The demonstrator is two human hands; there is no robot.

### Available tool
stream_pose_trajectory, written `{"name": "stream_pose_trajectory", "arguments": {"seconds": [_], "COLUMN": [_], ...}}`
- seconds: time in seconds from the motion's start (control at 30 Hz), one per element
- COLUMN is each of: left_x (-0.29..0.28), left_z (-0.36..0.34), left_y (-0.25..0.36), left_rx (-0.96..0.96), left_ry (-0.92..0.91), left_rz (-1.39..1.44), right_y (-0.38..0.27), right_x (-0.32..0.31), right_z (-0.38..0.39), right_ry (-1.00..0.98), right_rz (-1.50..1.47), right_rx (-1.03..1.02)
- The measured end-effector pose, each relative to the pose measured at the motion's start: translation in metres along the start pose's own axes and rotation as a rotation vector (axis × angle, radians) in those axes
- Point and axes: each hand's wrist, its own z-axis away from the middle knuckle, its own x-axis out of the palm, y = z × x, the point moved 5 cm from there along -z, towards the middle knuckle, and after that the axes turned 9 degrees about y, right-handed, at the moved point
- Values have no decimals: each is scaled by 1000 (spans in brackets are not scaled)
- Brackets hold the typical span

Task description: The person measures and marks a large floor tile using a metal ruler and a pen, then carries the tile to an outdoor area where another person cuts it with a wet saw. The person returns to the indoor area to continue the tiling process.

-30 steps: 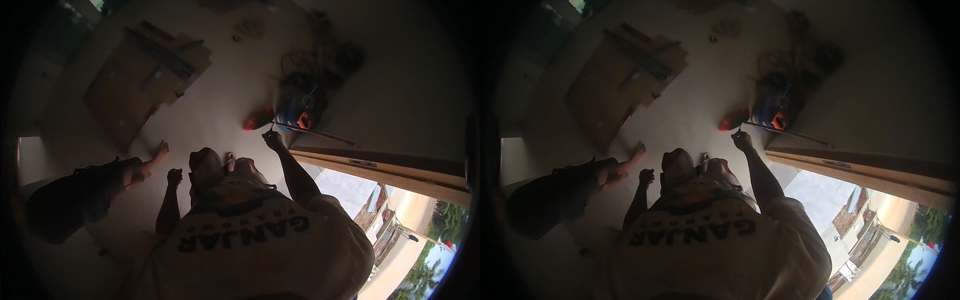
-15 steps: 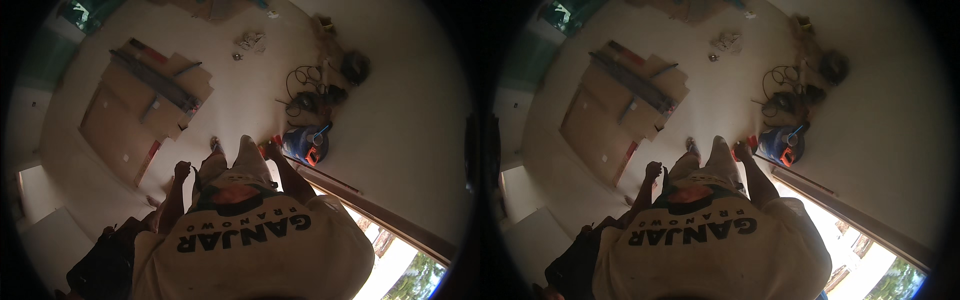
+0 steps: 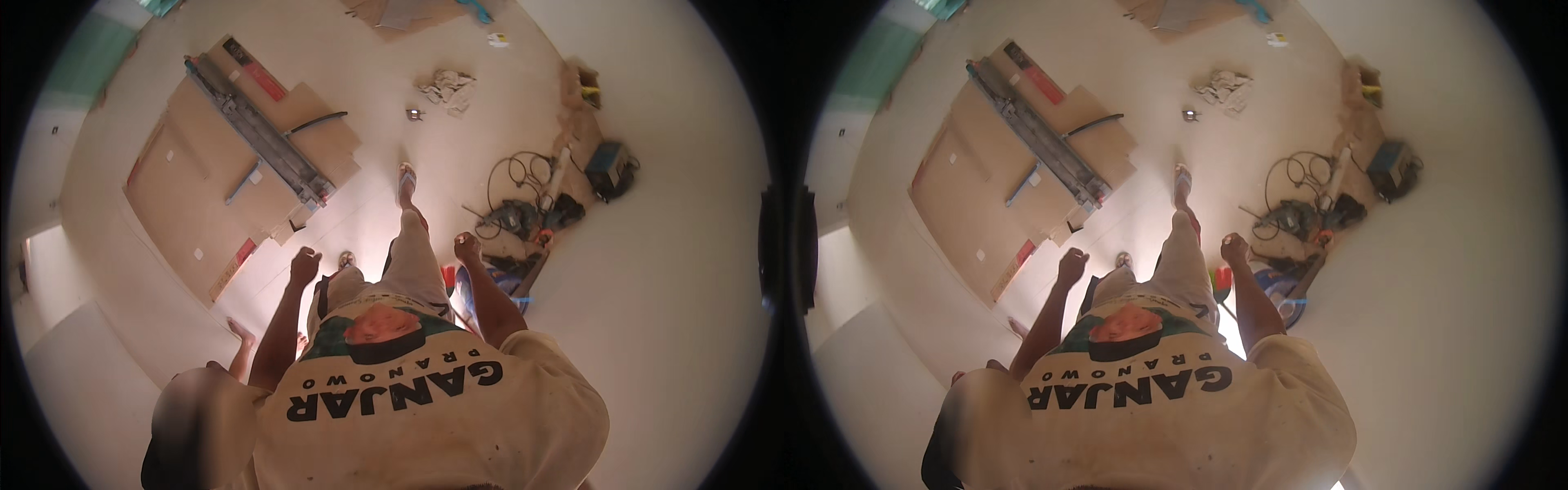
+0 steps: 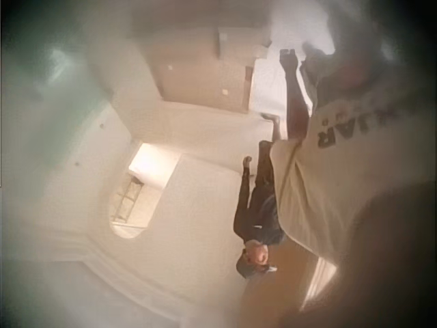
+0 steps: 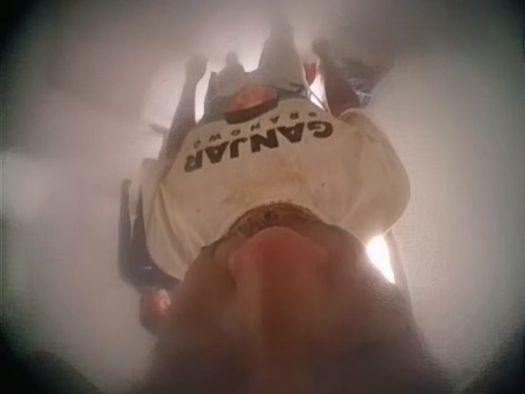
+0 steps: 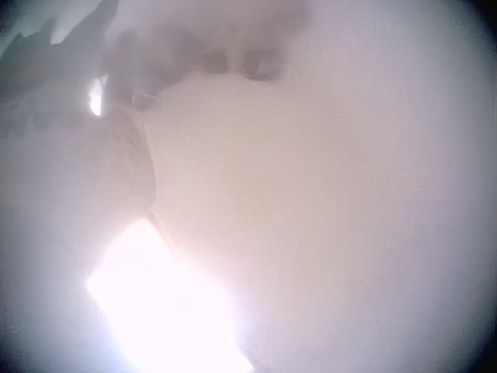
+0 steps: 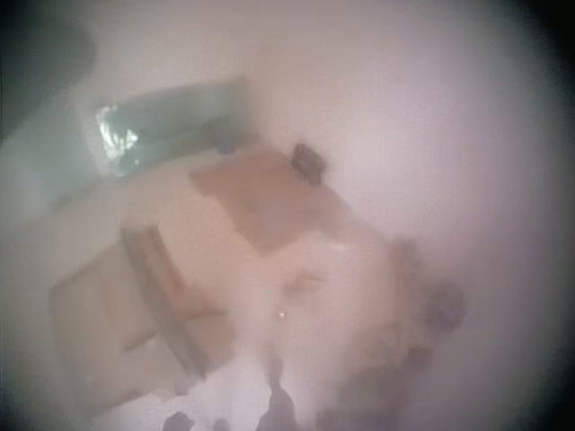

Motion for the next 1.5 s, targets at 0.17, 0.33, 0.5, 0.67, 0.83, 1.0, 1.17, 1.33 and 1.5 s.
{"name": "stream_pose_trajectory", "arguments": {"seconds": [0.17, 0.33, 0.5, 0.67, 0.83, 1.0, 1.17, 1.33, 1.5], "left_x": [36, 82, 121, 124, 131, 127, 105, 79, 13], "left_z": [-15, -53, -88, -112, -103, -82, -56, -36, -4], "left_y": [65, 149, 146, 120, 117, 139, 188, 227, 265], "left_rx": [-566, -647, -748, -900, -983, -985, -977, -886, -822], "left_ry": [-163, -347, -365, -264, -221, -126, 65, 414, 771], "left_rz": [200, -114, -44, 4, 95, 174, 246, 273, 359], "right_y": [-46, -116, -159, -172, -173, -210, -243, -328, -360], "right_x": [71, 192, 325, 429, 463, 428, 339, 181, 74], "right_z": [-183, -376, -518, -598, -587, -513, -343, -166, -49], "right_ry": [-57, -135, -77, -97, -133, -236, -759, -1188, -1498], "right_rz": [101, 301, 352, 520, 641, 402, 78, -111, 231], "right_rx": [-274, -320, -485, -489, -535, -542, -495, -1152, -1318]}}
